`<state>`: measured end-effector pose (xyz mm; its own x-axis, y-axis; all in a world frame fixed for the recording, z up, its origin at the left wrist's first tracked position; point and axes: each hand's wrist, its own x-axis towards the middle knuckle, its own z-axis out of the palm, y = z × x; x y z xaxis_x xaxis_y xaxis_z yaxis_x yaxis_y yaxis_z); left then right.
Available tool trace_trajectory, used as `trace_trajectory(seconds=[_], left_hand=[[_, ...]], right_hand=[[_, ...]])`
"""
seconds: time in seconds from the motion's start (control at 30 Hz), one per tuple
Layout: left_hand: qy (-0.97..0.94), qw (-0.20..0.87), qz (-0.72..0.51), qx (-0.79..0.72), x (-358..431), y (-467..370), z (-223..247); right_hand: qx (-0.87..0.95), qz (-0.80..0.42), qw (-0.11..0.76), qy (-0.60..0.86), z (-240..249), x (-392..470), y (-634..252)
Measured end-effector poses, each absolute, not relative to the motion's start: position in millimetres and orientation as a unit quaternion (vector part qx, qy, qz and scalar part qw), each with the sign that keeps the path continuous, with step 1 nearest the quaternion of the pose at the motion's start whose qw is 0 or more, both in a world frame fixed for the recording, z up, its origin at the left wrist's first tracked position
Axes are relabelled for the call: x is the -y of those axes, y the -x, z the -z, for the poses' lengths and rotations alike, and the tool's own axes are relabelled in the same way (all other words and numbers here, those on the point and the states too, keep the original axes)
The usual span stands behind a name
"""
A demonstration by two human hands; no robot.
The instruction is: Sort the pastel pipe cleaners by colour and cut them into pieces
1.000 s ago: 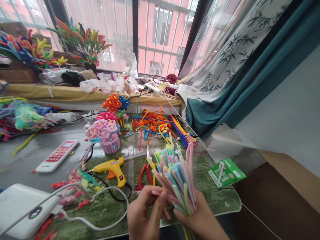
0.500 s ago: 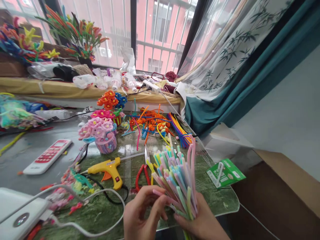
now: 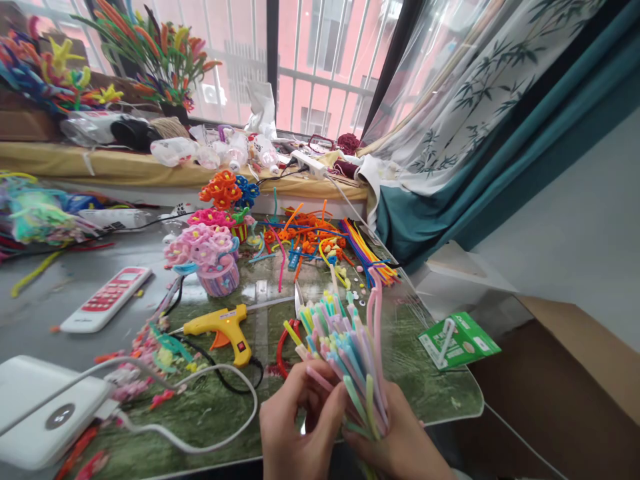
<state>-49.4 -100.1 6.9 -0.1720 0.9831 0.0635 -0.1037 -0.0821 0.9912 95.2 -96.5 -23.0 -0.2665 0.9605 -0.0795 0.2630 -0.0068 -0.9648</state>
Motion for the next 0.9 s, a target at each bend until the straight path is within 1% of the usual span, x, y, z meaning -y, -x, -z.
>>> trace_trajectory(seconds=[0.33, 0.53, 0.9], left_hand=[[-0.426, 0.475, -0.589, -0.496, 100.8, 47.2, -4.1], [-0.417, 0.492, -0.575, -0.503, 99.9, 48.8, -5.1], [-0.406, 0.519, -0.551, -0.512, 99.2, 48.8, -9.2]], right_hand=[[0.604, -0.525, 0.351, 0.486, 18.9, 96.9, -91.5], [0.596, -0.506, 0.349, 0.517, 19.4, 97.9, -92.3], [0.588, -0.528, 0.355, 0.499, 15.7, 100.4, -87.3]])
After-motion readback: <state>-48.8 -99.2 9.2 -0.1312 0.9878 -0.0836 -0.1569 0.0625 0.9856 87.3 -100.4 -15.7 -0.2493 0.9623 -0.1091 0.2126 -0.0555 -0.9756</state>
